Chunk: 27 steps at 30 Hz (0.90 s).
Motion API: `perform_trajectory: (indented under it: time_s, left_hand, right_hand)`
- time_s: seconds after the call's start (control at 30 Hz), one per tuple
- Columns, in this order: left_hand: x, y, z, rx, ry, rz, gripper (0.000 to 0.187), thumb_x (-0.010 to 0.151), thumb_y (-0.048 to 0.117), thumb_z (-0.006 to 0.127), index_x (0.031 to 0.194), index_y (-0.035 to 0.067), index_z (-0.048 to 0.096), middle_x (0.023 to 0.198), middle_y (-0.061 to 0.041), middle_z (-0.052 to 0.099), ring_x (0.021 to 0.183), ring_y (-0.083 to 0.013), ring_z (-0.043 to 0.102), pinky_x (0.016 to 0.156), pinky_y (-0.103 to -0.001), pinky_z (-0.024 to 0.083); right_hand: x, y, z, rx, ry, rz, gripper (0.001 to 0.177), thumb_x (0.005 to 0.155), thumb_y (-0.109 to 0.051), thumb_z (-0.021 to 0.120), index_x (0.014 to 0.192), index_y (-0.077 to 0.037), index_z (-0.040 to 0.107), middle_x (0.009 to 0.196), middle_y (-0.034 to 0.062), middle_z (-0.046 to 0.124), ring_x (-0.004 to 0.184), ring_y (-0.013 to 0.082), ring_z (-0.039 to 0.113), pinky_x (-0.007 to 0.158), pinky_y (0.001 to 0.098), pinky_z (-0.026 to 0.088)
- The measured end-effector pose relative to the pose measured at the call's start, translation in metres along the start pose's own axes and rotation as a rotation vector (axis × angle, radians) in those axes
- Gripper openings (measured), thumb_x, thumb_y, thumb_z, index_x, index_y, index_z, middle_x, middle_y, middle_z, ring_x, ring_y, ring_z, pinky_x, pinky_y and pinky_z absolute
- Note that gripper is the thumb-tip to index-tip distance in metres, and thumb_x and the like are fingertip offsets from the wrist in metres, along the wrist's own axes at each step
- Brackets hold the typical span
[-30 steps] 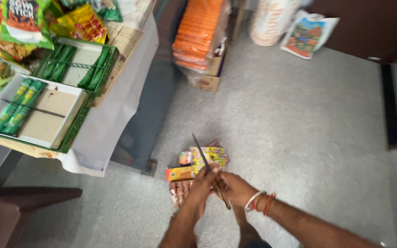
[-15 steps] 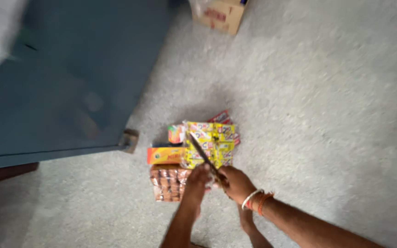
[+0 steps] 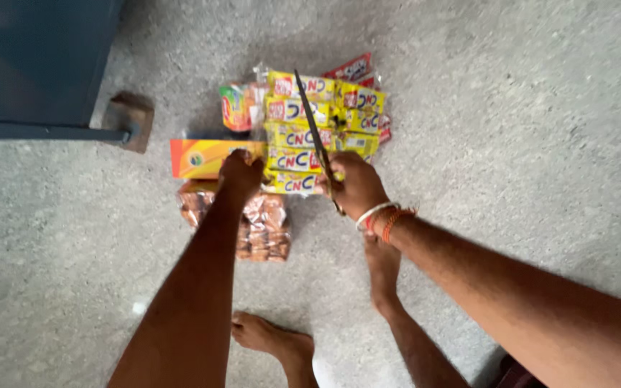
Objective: The person unpacks various snack items from a large sack onto the floor, then uses scissors to cut open packages of biscuits and crackers. The person also arranges small green-wrapped items into a tray and places the cut packages onto a glass display counter.
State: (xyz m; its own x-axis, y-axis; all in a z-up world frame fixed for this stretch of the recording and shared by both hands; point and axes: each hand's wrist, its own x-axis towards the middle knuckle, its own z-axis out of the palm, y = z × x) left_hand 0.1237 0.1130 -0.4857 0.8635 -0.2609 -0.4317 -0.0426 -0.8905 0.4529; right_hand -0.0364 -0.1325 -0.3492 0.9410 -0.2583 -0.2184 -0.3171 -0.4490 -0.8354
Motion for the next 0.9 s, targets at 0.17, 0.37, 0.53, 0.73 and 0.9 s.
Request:
perform_trajectory:
  time_s: [0.17,0.37,0.53,0.73,0.9]
  left_hand:
    - [-0.019,0.034,-0.013,-0.153,0.063,-0.063,0.021,0.086,0.025,0.072,0.094,0.006,0.078,0.087,-0.012,0.076,0.081,-0.0264,0.074,0.075,-0.040,0.057]
    - [-0.050,0.098,-0.013,-0.897,-0.181,0.037,0.018,0.086,0.012,0.064,0.102,0.010,0.070,0.093,0.001,0.073,0.083,-0.0101,0.063,0.073,-0.027,0.050]
    - [-0.073,0.137,-0.032,-0.903,-0.136,-0.033,0.010,0.091,0.012,0.063,0.089,0.004,0.057,0.079,-0.001,0.052,0.076,-0.0137,0.047,0.066,-0.032,0.042]
    - [-0.102,0.166,-0.002,-0.935,-0.064,-0.021,0.017,0.097,0.018,0.062,0.104,0.005,0.055,0.089,-0.005,0.057,0.083,-0.0161,0.054,0.073,-0.033,0.048]
    - [-0.099,0.171,0.007,-0.701,0.041,-0.068,0.061,0.081,0.023,0.083,0.124,0.003,0.045,0.113,-0.013,0.061,0.101,-0.0230,0.061,0.084,-0.037,0.054]
  right_hand:
    - [0.017,0.001,0.003,-0.009,0.075,-0.168,0.028,0.076,-0.019,0.088,0.084,-0.003,0.067,0.115,0.0183,0.067,0.107,0.0359,0.065,0.088,0.0417,0.053]
    - [0.027,-0.032,-0.018,0.077,0.073,-0.086,0.028,0.080,-0.018,0.086,0.092,-0.003,0.066,0.114,0.0139,0.070,0.101,0.0321,0.071,0.084,0.0383,0.056]
    - [0.019,-0.041,-0.040,0.145,0.032,0.111,0.027,0.083,-0.021,0.082,0.100,-0.005,0.069,0.098,0.0088,0.076,0.086,0.0265,0.077,0.077,0.0347,0.059]
    - [0.007,-0.030,-0.055,0.013,0.107,0.010,0.034,0.084,-0.020,0.084,0.112,-0.007,0.070,0.097,0.0102,0.076,0.082,0.0222,0.072,0.071,0.0347,0.056]
    - [-0.003,-0.029,-0.048,0.214,-0.003,0.414,0.025,0.086,-0.022,0.077,0.106,-0.009,0.068,0.075,0.0058,0.076,0.063,0.0154,0.072,0.059,0.0330,0.057]
